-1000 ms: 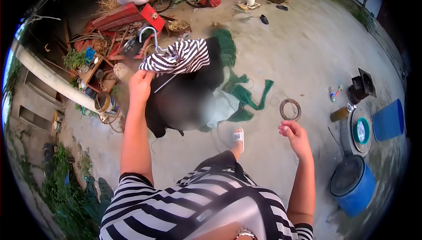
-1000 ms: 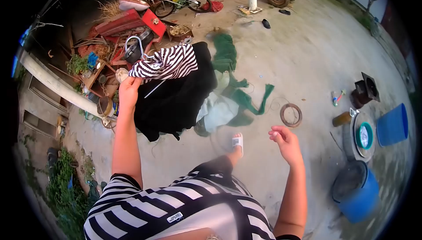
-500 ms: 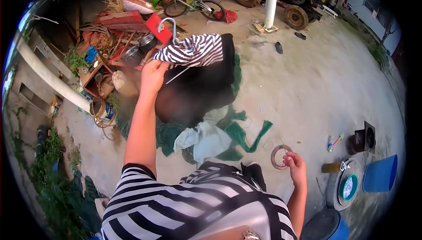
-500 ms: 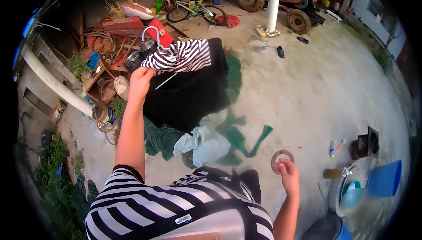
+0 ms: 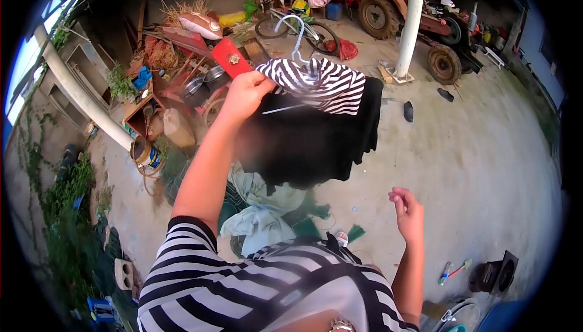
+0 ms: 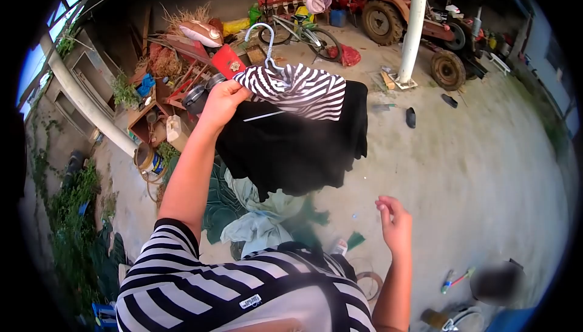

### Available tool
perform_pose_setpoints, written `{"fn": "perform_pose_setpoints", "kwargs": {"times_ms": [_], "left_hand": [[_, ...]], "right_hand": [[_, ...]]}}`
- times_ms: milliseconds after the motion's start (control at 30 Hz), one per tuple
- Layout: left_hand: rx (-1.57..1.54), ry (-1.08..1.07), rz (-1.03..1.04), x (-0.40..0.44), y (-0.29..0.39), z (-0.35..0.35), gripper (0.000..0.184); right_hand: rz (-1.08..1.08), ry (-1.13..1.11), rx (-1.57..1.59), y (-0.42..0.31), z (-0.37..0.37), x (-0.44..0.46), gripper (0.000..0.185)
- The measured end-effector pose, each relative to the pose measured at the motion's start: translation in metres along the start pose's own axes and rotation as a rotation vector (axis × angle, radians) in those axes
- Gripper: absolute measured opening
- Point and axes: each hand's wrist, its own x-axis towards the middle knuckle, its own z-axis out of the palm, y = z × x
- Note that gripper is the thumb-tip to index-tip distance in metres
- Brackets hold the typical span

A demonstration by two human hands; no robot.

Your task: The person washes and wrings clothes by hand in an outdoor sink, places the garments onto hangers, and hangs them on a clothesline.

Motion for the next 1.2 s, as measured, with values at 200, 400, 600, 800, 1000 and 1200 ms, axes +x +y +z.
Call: {"fn": "perform_pose_setpoints", "kwargs": {"times_ms": [200,400,600,800,1000,1200], "left_hand": [[0.003,-0.005,-0.051,0.105,-0.005,0.090,0.016],[-0.053,-0.072,-0.030,0.184,-0.023,0.150,0.020],[-0.057,-0.117,-0.001,0.271,-0.080,0.186,0.020],[0.067,-0.058,0.012,0.364,-0.120,0.184,0.019],[0.585,0.672,0.417,0.416,-0.141,0.156,0.017],[-0.303,0.219,-0.206,0.446,-0.254,0.182,0.027]], "right_hand": [[-0.522,0.173,-0.302,-0.035,-0.071,0.192,0.034],[-0.820,0.261,-0.402,-0.072,-0.086,0.344,0.046],[-0.689,0.001,-0.531,-0.059,-0.079,0.461,0.038],[-0.516,0.025,-0.447,-0.062,-0.043,0.567,0.018],[-0.465,0.069,-0.346,-0.104,-0.001,0.685,0.018],[-0.546,-0.008,-0.151,-0.132,0.038,0.784,0.015]]}}
